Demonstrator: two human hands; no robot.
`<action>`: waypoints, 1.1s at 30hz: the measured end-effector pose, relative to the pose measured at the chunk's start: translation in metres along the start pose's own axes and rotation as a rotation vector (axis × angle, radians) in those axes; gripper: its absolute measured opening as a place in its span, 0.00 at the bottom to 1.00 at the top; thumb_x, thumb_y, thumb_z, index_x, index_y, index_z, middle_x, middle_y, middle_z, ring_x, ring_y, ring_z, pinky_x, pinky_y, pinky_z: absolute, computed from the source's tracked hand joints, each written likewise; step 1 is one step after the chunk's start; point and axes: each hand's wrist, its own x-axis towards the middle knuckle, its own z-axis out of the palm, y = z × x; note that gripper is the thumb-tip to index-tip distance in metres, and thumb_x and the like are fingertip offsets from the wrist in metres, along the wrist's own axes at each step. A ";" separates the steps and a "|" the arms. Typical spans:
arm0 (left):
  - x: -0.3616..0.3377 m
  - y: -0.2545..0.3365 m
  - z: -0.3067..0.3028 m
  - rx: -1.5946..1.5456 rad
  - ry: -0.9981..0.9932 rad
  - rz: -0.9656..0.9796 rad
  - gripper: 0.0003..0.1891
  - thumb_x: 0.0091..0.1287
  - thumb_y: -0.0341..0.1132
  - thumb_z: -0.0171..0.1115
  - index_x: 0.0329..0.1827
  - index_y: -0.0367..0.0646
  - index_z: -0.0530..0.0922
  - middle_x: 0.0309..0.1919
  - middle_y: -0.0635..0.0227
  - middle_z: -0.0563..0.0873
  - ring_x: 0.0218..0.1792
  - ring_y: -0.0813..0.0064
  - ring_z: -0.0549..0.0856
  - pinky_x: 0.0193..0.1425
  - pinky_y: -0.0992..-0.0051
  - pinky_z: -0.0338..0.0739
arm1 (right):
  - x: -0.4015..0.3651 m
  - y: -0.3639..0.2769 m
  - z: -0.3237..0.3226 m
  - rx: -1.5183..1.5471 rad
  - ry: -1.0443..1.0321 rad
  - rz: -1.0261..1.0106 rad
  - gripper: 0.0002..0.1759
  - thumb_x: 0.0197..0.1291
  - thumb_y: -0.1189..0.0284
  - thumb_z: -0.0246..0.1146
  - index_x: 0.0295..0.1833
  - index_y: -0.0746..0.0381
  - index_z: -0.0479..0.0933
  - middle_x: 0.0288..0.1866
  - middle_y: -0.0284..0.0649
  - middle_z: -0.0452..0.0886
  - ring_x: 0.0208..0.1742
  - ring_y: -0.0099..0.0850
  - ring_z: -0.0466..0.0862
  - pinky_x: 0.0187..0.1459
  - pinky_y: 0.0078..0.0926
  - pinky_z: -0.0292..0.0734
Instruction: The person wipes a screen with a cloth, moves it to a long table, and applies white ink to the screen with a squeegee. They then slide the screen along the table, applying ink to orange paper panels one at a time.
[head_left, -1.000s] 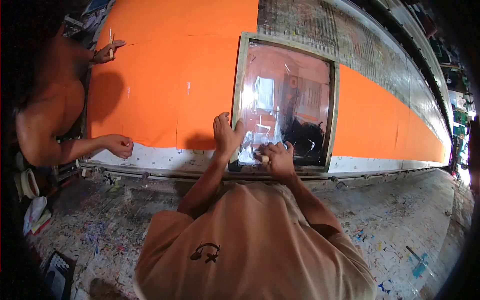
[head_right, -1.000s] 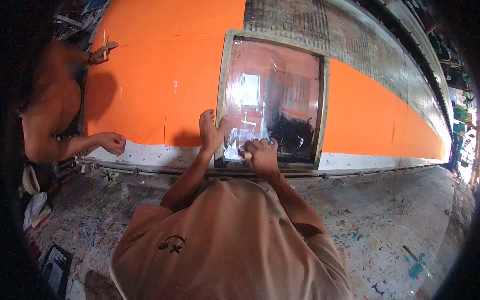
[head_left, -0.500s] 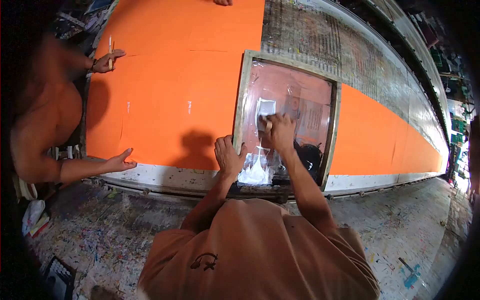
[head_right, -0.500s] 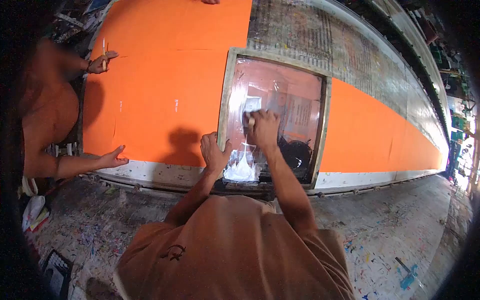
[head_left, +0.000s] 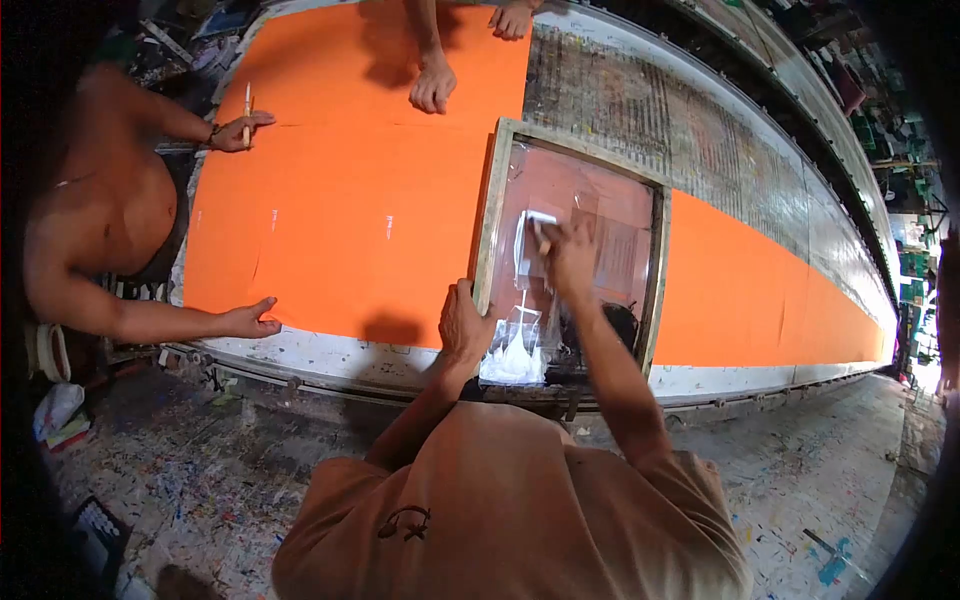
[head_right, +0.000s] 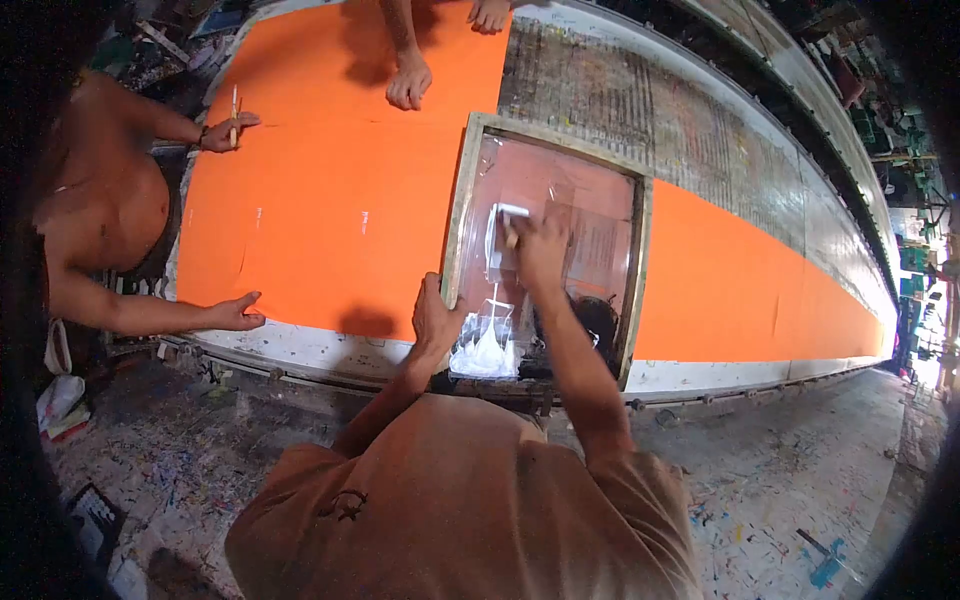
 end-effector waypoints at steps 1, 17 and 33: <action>0.000 0.002 0.000 -0.003 -0.009 -0.058 0.25 0.63 0.36 0.73 0.58 0.38 0.72 0.52 0.45 0.81 0.53 0.41 0.84 0.54 0.48 0.79 | -0.024 -0.004 0.016 -0.061 0.032 -0.004 0.25 0.56 0.70 0.69 0.61 0.50 0.85 0.56 0.33 0.85 0.63 0.39 0.79 0.74 0.62 0.62; -0.006 0.072 0.107 -0.208 0.118 0.070 0.22 0.67 0.34 0.66 0.60 0.35 0.69 0.48 0.37 0.84 0.49 0.38 0.86 0.53 0.49 0.78 | -0.268 0.288 -0.067 1.592 0.457 0.986 0.24 0.50 0.74 0.58 0.52 0.75 0.81 0.50 0.47 0.86 0.47 0.37 0.85 0.50 0.32 0.81; -0.083 0.144 0.234 0.194 0.199 0.155 0.21 0.63 0.35 0.68 0.56 0.35 0.74 0.48 0.46 0.79 0.53 0.43 0.80 0.55 0.47 0.72 | -0.354 0.441 -0.060 1.066 0.394 0.885 0.26 0.66 0.71 0.53 0.62 0.77 0.82 0.49 0.42 0.87 0.38 0.27 0.83 0.39 0.24 0.80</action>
